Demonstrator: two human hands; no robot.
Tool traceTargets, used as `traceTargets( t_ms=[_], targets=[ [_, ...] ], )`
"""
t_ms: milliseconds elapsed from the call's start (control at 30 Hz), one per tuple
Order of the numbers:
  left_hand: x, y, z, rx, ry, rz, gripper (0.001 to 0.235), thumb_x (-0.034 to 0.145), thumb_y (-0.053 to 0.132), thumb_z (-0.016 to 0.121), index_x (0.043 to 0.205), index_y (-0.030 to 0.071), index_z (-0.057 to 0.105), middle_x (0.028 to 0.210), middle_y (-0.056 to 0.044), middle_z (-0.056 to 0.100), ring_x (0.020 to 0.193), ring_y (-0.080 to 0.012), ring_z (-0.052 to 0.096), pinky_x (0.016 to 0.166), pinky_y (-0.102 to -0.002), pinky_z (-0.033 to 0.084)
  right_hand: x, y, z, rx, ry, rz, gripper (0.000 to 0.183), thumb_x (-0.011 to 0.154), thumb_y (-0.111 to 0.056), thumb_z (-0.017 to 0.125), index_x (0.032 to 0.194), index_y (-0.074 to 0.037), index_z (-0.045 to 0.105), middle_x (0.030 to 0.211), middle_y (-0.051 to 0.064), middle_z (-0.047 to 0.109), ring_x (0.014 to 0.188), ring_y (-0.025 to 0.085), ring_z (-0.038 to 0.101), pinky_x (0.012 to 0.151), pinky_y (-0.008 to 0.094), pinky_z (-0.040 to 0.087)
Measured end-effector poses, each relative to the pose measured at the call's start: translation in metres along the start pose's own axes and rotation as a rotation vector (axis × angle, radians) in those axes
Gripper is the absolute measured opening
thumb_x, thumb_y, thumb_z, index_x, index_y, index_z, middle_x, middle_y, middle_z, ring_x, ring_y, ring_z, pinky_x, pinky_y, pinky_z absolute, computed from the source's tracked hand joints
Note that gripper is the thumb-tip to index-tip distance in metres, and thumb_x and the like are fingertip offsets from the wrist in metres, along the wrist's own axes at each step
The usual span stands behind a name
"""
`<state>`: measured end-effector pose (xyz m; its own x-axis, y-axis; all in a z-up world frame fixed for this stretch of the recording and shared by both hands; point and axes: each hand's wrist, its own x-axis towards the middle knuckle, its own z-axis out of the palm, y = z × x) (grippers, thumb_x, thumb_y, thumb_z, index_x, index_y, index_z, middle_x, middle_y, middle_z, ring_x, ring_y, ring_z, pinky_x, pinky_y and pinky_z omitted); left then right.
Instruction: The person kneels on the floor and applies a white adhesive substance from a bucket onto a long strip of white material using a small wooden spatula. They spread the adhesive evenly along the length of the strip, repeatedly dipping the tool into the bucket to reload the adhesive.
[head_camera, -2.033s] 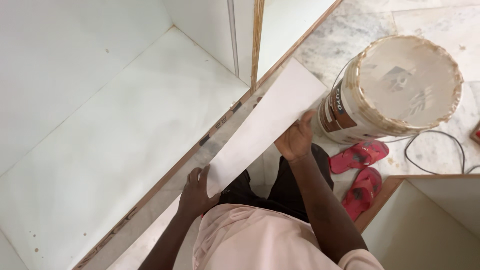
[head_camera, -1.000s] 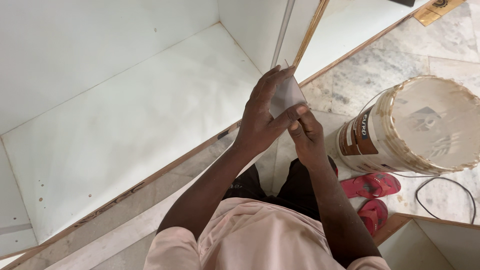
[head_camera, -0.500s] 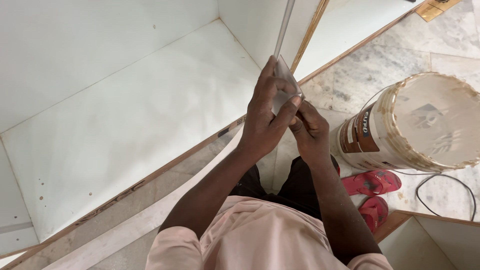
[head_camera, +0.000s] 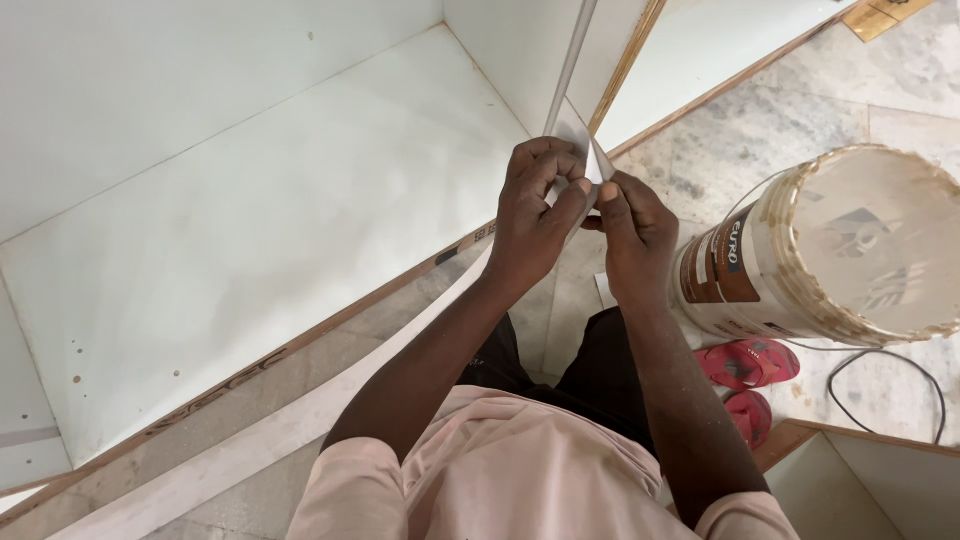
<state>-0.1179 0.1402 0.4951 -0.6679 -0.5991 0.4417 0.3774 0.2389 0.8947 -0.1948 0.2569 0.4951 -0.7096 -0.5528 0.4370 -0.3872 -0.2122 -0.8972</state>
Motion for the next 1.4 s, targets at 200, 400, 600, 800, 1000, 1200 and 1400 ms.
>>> traceTargets(
  t_ms=[200,400,600,800,1000,1200,1400],
  targets=[
    [0.004,-0.035,0.008,-0.051,0.018,0.051,0.007,0.095,0.011,0.062,0.098,0.005,0.062,0.116,-0.008,0.059,0.103,-0.0160,0.058,0.091,-0.031,0.051,0.017,0.009,-0.015,-0.088,0.027,0.037,0.044,0.112,-0.036,0.058,0.122,0.005,0.071,0.094,0.007,0.070,0.084,0.012,0.069,0.077,0.029,0.063],
    [0.004,-0.084,-0.013,-0.579,0.068,-0.304,0.005,0.097,0.006,0.059,0.097,0.003,0.062,0.103,-0.007,0.063,0.094,-0.0164,0.056,0.090,-0.036,0.051,0.046,0.043,-0.040,0.080,0.127,0.311,0.042,0.102,-0.038,0.063,0.112,0.002,0.071,0.086,0.009,0.074,0.074,0.017,0.072,0.069,0.032,0.063],
    [-0.019,-0.106,-0.042,-0.752,0.205,-0.440,0.011,0.094,0.007,0.055,0.102,0.000,0.057,0.101,-0.014,0.065,0.102,-0.0275,0.068,0.098,-0.048,0.059,0.060,0.086,-0.072,0.296,0.188,0.434,0.032,0.103,-0.030,0.056,0.105,0.000,0.068,0.090,0.010,0.073,0.078,0.021,0.071,0.073,0.036,0.062],
    [-0.070,-0.147,-0.123,-0.579,0.464,-0.556,0.028,0.099,0.015,0.053,0.115,-0.008,0.054,0.109,-0.022,0.066,0.103,-0.0343,0.071,0.090,-0.047,0.062,0.074,0.152,-0.119,0.345,0.368,0.610,0.023,0.102,-0.026,0.059,0.109,-0.004,0.066,0.090,0.006,0.064,0.081,0.021,0.066,0.076,0.038,0.060],
    [-0.171,-0.178,-0.281,-0.642,0.742,-0.575,0.023,0.097,0.025,0.064,0.114,0.010,0.060,0.105,-0.008,0.069,0.099,-0.0278,0.069,0.071,-0.044,0.057,0.081,0.215,-0.155,0.309,0.483,0.699,0.018,0.099,-0.021,0.058,0.105,-0.006,0.066,0.090,0.007,0.068,0.078,0.023,0.067,0.073,0.039,0.062],
    [-0.226,-0.108,-0.359,-0.417,1.105,-0.602,0.003,0.096,0.010,0.053,0.096,0.008,0.050,0.087,-0.008,0.057,0.080,-0.0220,0.058,0.069,-0.039,0.047,0.092,0.265,-0.189,0.341,0.537,0.716,0.017,0.100,-0.019,0.062,0.102,-0.002,0.065,0.086,0.011,0.066,0.074,0.025,0.064,0.068,0.041,0.061],
    [-0.267,-0.090,-0.411,-0.405,1.301,-0.480,0.010,0.100,0.013,0.049,0.096,0.004,0.051,0.088,-0.011,0.059,0.077,-0.0242,0.060,0.068,-0.039,0.053,0.104,0.294,-0.217,0.314,0.627,0.772,0.015,0.097,-0.017,0.063,0.099,-0.002,0.064,0.086,0.012,0.067,0.076,0.026,0.065,0.069,0.041,0.061]
  ],
)
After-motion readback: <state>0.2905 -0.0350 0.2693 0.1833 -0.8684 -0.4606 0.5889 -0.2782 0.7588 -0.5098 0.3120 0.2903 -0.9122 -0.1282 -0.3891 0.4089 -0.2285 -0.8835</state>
